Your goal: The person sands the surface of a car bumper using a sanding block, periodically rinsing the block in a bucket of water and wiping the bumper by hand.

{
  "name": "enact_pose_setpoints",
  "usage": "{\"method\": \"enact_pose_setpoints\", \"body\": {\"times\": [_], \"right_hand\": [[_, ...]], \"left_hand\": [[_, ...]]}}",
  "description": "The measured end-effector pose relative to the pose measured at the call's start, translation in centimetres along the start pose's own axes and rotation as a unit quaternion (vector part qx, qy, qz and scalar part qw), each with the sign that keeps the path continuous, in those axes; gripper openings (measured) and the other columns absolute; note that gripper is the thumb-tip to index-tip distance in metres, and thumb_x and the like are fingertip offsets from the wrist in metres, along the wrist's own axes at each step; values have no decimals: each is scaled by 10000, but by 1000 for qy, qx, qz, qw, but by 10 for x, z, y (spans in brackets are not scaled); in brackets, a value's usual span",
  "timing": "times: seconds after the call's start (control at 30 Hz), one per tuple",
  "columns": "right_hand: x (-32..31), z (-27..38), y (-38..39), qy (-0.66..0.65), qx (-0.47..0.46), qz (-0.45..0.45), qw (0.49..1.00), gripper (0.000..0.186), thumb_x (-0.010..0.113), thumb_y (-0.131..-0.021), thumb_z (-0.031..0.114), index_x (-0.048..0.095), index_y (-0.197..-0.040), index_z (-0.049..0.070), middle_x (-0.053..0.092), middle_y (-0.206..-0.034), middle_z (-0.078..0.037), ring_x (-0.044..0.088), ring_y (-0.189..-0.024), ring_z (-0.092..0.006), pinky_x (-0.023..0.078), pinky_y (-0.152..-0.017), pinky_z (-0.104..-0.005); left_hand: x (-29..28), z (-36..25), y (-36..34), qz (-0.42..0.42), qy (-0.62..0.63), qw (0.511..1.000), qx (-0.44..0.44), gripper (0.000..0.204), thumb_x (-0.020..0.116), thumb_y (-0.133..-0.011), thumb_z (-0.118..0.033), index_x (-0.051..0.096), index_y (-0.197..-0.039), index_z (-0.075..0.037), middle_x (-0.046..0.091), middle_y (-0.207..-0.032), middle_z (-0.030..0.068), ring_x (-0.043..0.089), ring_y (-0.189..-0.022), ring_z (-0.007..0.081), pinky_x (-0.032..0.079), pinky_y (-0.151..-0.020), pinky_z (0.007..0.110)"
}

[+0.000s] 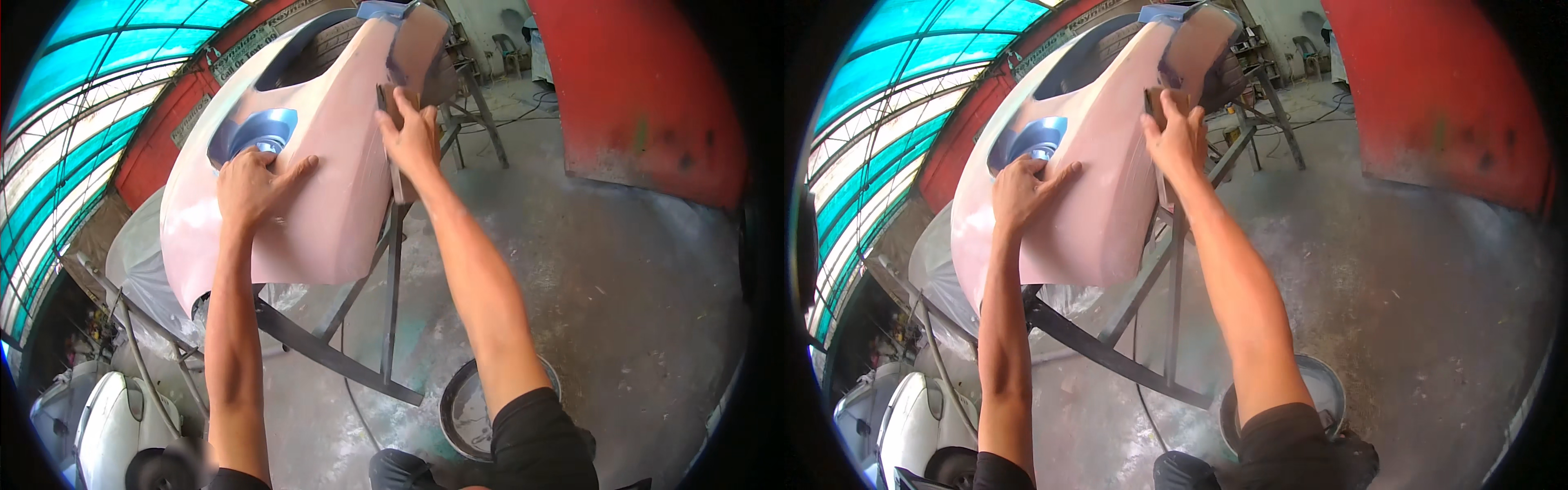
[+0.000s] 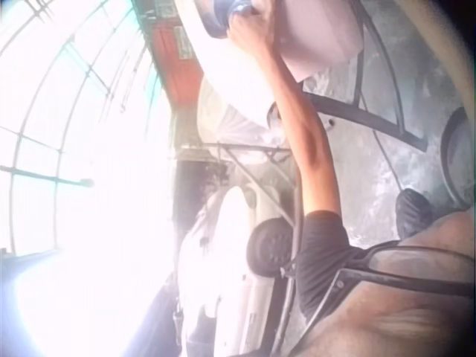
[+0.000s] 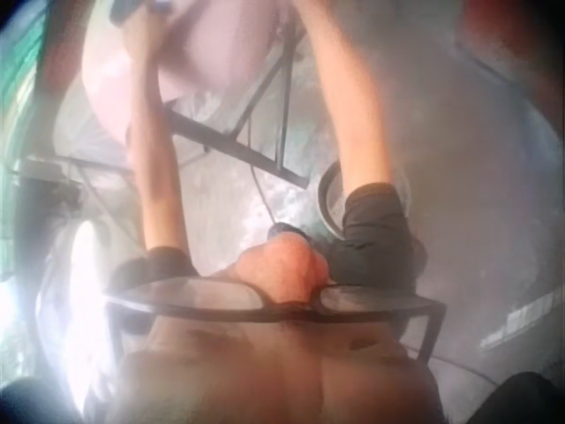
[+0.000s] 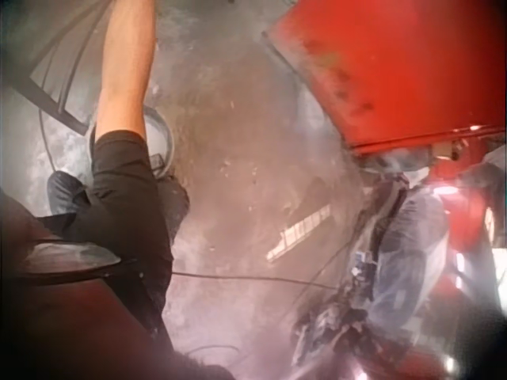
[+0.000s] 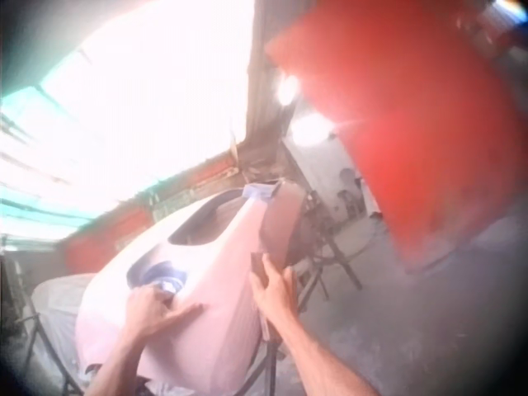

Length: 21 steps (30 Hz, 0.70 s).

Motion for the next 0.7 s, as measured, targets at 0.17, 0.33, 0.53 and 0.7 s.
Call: {"method": "enact_pose_setpoints", "body": {"times": [0.17, 0.33, 0.53, 0.7], "right_hand": [[9, 30, 99, -75, -119, 20, 990, 667, 775, -926, 348, 576, -1545, 200, 516, -1280, -290, 566, -1205, -491, 491, -1051, -545], [-8, 7, -65, 28, 52, 36, 998, 669, 728, -953, 425, 548, -1567, 229, 504, -1426, -312, 559, -1280, -527, 495, -1083, -550], [17, 13, 92, -96, -108, 11, 989, 672, 777, -933, 305, 571, -1557, 162, 521, -1292, -273, 550, -1226, -490, 476, -1077, -517], [9, -17, 43, -69, -66, -36, 995, 680, 765, -957, 380, 572, -1548, 104, 568, -1189, -250, 574, -1106, -412, 481, -1021, -457]], "left_hand": [[-20, 19, 6, 7, -31, 999, -12, 820, 732, -779, -787, 757, -727, 31, 680, -811, 152, 681, -815, 352, 499, -825, 471], [-6, -2, 1, -15, 13, 1000, 9, 803, 739, -783, -777, 744, -697, 21, 690, -817, 154, 679, -792, 344, 500, -782, 473], [-17, 22, 8, 1, -41, 999, -1, 789, 749, -791, -769, 757, -730, 18, 694, -804, 157, 694, -784, 356, 505, -741, 472], [-15, 7, 2, 43, -20, 999, -24, 776, 756, -792, -771, 799, -818, 3, 743, -837, 159, 741, -803, 345, 533, -746, 457]]}}
Point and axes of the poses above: each hand's wrist, its own y-axis away from the middle knuckle, its own x-axis out of the palm, z = x × y, the point moved 3 cm from there along -y, towards the middle knuckle
